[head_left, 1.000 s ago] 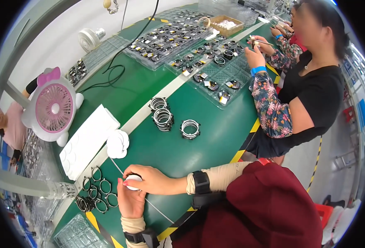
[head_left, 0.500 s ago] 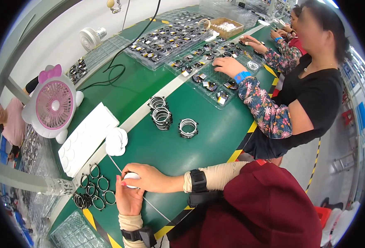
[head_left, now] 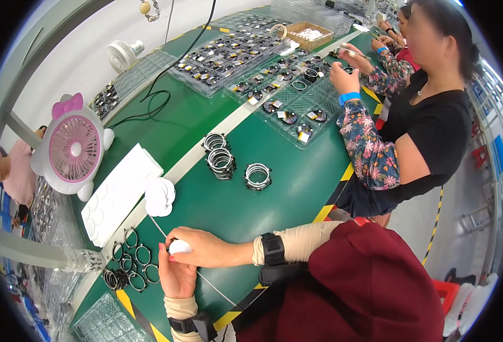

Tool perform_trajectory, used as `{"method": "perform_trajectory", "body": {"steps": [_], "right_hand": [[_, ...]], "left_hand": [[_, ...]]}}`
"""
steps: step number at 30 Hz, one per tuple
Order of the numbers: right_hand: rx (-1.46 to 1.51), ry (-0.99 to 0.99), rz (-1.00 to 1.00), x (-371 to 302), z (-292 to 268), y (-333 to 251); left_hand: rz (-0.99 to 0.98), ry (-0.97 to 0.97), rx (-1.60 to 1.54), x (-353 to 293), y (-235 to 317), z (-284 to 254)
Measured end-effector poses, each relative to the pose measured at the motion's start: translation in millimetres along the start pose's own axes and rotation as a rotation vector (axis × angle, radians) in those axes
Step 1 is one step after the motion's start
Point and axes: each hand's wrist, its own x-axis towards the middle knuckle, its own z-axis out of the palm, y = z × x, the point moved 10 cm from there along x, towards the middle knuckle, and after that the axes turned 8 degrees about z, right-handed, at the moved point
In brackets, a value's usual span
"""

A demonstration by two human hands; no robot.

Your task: The person assembles watch components by hand, pressing a white disc into a metal frame and then applying a small circular sticker to the back. The person repeats this process, placing the finished units onto a tray.

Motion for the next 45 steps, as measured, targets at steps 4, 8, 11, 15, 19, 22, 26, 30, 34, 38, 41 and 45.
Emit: {"method": "perform_trajectory", "body": {"steps": [4, 8, 11, 15, 19, 22, 26, 30, 34, 38, 41, 45], "right_hand": [[0.009, -0.002, 0.007, -0.1, -0.4, 0.0], [0.039, 0.004, -0.002, -0.3, -1.4, 0.9], [0.031, 0.011, -0.012, -0.7, -2.6, -1.2], [0.032, 0.009, 0.002, -0.1, -2.3, 0.6], [0.067, 0.019, -0.003, -0.6, -2.5, 1.3], [0.063, 0.017, -0.003, -0.8, -2.7, 0.9], [0.069, 0.013, 0.006, -0.4, -2.3, 1.0], [0.053, 0.016, -0.005, -0.6, -3.2, 0.3], [0.069, 0.018, 0.001, -0.5, -3.6, 0.4], [0.069, 0.002, 0.055, 1.2, -5.0, 0.6], [0.038, -0.016, 0.073, 0.6, -4.1, 1.3], [0.016, -0.003, 0.005, -3.1, 2.8, -0.4]], "left_hand": [[-0.003, 0.009, -0.001, -0.2, 0.1, 0.3], [-0.011, 0.001, -0.003, 0.2, -0.8, 0.5], [-0.020, -0.023, -0.006, 0.1, -1.8, 0.7], [-0.017, -0.019, -0.009, 1.0, -1.3, 0.4], [-0.017, 0.006, -0.001, -0.2, -2.1, 0.8], [0.000, 0.041, 0.038, 0.3, -1.4, -3.5], [0.004, 0.031, 0.023, 0.5, -1.6, -4.5], [0.006, 0.032, 0.007, 1.8, -1.0, -4.5], [-0.004, 0.051, 0.008, 0.4, -2.4, -4.5], [0.009, -0.037, -0.023, 2.9, -1.3, -3.8], [-0.015, -0.024, -0.004, -0.1, -1.1, -1.3], [0.018, 0.042, 0.010, -1.4, -0.3, -6.5]]}}
